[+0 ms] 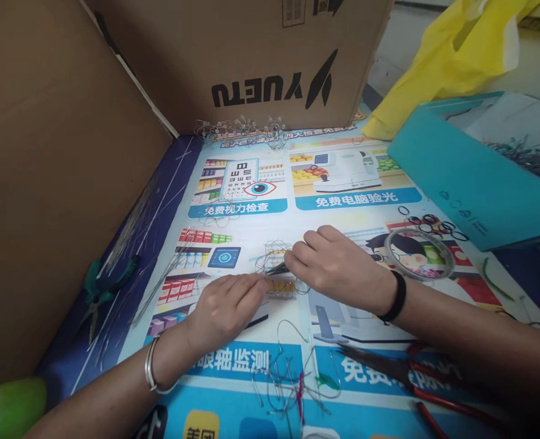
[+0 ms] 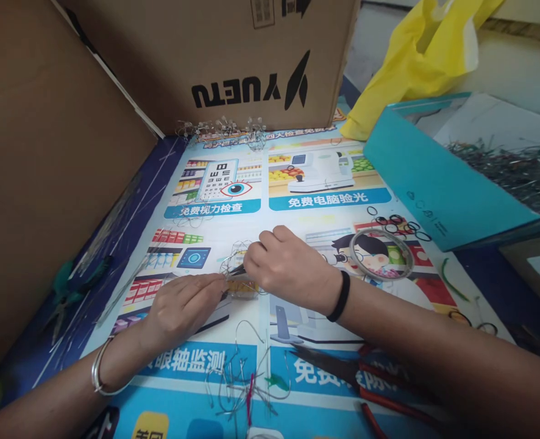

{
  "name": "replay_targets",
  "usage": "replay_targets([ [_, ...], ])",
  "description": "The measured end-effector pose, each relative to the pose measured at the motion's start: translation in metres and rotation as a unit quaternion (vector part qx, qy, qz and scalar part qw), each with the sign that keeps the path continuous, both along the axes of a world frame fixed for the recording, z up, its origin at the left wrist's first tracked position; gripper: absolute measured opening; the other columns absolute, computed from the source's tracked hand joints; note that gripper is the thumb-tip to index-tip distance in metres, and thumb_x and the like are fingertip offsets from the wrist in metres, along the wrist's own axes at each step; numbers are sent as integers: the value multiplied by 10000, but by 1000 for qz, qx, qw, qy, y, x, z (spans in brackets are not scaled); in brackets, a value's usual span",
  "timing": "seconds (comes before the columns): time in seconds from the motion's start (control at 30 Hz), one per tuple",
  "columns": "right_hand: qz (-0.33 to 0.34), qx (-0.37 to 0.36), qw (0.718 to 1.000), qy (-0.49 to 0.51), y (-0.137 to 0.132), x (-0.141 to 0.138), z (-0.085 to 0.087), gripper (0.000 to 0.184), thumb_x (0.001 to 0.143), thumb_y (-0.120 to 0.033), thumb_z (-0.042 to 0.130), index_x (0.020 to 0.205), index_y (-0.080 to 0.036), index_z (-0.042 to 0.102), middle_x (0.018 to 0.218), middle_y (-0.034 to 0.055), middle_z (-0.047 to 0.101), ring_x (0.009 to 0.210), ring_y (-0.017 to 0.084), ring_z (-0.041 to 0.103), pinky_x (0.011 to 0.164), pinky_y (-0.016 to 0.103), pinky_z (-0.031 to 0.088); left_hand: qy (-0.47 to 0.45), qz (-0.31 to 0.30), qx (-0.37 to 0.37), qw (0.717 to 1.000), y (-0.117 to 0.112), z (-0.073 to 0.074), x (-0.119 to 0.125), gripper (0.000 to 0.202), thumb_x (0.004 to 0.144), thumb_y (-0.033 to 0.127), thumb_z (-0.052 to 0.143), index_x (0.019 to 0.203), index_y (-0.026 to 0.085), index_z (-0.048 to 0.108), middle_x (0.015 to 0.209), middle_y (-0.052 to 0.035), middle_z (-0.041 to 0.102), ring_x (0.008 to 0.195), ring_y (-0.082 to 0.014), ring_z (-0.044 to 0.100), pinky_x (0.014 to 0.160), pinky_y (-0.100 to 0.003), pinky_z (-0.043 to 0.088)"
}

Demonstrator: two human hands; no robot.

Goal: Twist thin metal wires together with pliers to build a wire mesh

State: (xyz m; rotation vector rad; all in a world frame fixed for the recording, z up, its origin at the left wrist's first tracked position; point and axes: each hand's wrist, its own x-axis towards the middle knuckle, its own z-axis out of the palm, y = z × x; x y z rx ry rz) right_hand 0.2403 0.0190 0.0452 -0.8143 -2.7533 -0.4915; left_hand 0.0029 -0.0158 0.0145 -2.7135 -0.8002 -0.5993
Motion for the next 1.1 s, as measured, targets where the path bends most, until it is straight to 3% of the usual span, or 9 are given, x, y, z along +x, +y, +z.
replay_targets([
  [0.13, -2, 30, 999, -18, 0, -1, 1, 238, 893, -105, 379, 862, -165, 608, 742, 63, 575, 694, 186, 438, 623, 358, 237, 2, 3, -6, 1000, 0, 0, 0, 228, 800, 83, 595, 1023, 111, 559, 959, -105, 691, 828, -194, 662, 688, -319, 571],
  [0.23, -33, 0, 999, -7, 0, -1, 2, 197, 868, -98, 425, 835, -169, 606, 735, 65, 588, 698, 186, 468, 622, 350, 248, 3, 6, -11, 1000, -1, -2, -1, 213, 815, 92, 576, 1024, 128, 555, 951, -95, 692, 812, -183, 661, 675, -311, 569],
  [0.37, -129, -138, 982, 10, -1, 4, 4, 83, 831, -214, 544, 775, -182, 596, 701, 56, 621, 612, 170, 506, 541, 309, 223, 15, 2, -19, 1000, -1, -3, -1, 219, 818, 99, 576, 1034, 130, 553, 978, -94, 688, 826, -184, 657, 677, -314, 563],
  [0.47, -176, -252, 951, 22, -1, 12, 12, 202, 844, -373, 529, 785, -190, 591, 662, 48, 633, 524, 157, 503, 484, 287, 186, 23, 1, -12, 1000, -1, -2, 0, 218, 805, 102, 597, 1020, 120, 565, 976, -90, 690, 816, -187, 654, 662, -314, 556],
  [0.7, -81, -525, 846, 51, -15, 19, 60, 324, 895, -393, 416, 697, -186, 567, 654, 3, 597, 545, 101, 491, 502, 238, 283, 9, -13, 22, 1000, -2, 1, 4, 205, 809, 130, 591, 1010, 92, 582, 920, -90, 694, 769, -191, 642, 602, -315, 525],
  [0.8, -111, -549, 829, 10, -24, 4, 67, 360, 897, -378, 386, 688, -159, 582, 630, 9, 579, 539, 93, 463, 501, 231, 272, -4, -24, 33, 999, -3, 1, 8, 169, 810, 131, 583, 972, 82, 584, 868, -89, 692, 721, -187, 633, 553, -303, 498],
  [1.0, -76, -461, 880, -90, -22, -19, 46, 325, 887, -244, 385, 716, -112, 628, 673, 72, 621, 583, 112, 480, 517, 246, 277, -12, -55, 68, 996, -5, 2, 13, 115, 829, 100, 528, 927, 77, 584, 782, -83, 672, 649, -172, 605, 507, -286, 446],
  [1.03, -105, -467, 871, -107, -20, -22, 44, 343, 891, -247, 377, 704, -107, 627, 653, 77, 623, 565, 112, 486, 505, 243, 278, -9, -60, 72, 996, -5, 2, 13, 124, 833, 97, 519, 936, 72, 584, 780, -84, 669, 659, -172, 606, 510, -282, 441],
  [1.1, -166, -530, 820, -140, -17, -27, 45, 401, 907, -266, 336, 680, -99, 621, 595, 76, 618, 501, 101, 493, 479, 227, 296, 2, -68, 75, 995, -5, 2, 14, 141, 838, 92, 506, 951, 67, 586, 773, -83, 662, 661, -170, 603, 511, -280, 430],
])
